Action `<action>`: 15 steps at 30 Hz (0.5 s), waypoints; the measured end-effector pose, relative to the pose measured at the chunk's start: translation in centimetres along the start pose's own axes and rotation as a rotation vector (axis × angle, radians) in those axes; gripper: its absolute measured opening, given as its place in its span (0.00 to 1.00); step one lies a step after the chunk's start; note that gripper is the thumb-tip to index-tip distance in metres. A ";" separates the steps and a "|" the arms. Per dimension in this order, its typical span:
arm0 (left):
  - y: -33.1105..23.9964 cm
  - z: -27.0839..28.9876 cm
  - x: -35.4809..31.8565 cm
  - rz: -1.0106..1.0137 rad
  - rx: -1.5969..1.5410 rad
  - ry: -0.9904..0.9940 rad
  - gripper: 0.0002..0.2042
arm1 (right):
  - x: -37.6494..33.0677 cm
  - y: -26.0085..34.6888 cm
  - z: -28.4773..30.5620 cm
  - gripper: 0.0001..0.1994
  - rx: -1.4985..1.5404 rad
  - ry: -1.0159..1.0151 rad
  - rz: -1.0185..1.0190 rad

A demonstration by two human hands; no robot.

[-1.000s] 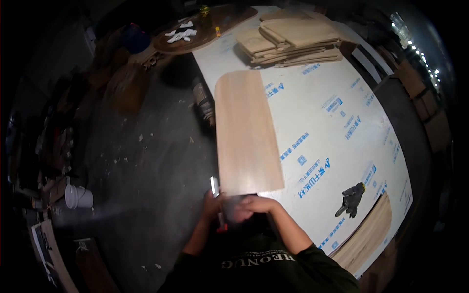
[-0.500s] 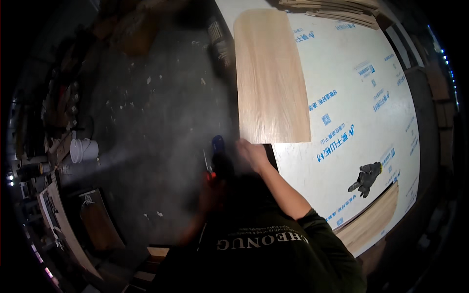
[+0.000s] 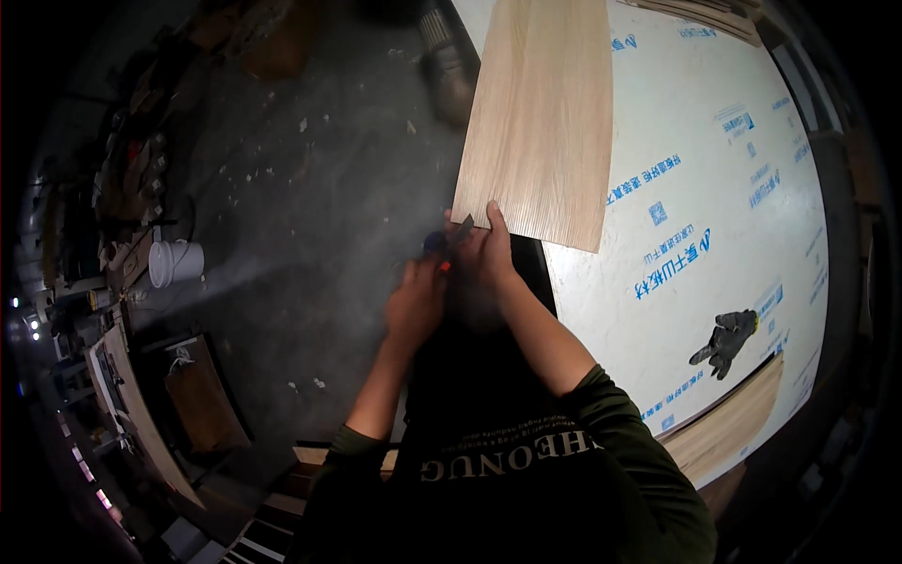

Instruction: Trimming the edge of a wood panel with a utility knife.

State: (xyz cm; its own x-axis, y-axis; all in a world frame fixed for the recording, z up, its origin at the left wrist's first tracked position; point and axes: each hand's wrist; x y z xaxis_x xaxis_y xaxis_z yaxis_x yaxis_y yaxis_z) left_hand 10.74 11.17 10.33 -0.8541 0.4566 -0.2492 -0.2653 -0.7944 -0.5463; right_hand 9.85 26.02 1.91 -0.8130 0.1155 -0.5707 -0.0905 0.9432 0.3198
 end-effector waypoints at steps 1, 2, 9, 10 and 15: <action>0.2 -0.2 0.2 0.000 0.002 0.005 0.20 | 0.0 0.0 0.0 0.35 -0.007 0.022 0.009; 0.7 -0.6 0.4 -0.032 0.038 -0.081 0.19 | -0.1 0.1 0.0 0.35 -0.003 0.019 0.009; 1.0 -1.0 0.6 -0.088 0.124 -0.141 0.20 | -0.3 0.7 0.3 0.32 -0.082 0.080 0.038; 1.1 -1.0 0.6 -0.090 0.126 -0.137 0.20 | -0.2 0.7 0.6 0.32 -0.040 0.107 0.012; 1.1 -1.4 0.3 -0.091 0.204 -0.224 0.18 | 0.1 1.1 1.7 0.29 -0.084 0.125 -0.070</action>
State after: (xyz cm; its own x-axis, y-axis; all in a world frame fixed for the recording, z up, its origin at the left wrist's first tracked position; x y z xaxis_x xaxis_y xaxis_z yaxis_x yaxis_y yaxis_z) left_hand 10.82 10.97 8.48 -0.8939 0.4481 -0.0122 -0.4102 -0.8285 -0.3812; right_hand 10.66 27.55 0.97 -0.8676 0.0059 -0.4972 -0.1928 0.9177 0.3474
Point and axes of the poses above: each hand's wrist, its own x-axis towards the middle knuckle, its own z-axis out of the back of the hand, y = z × x, and after that the axes turned 3 degrees about -x, right-handed
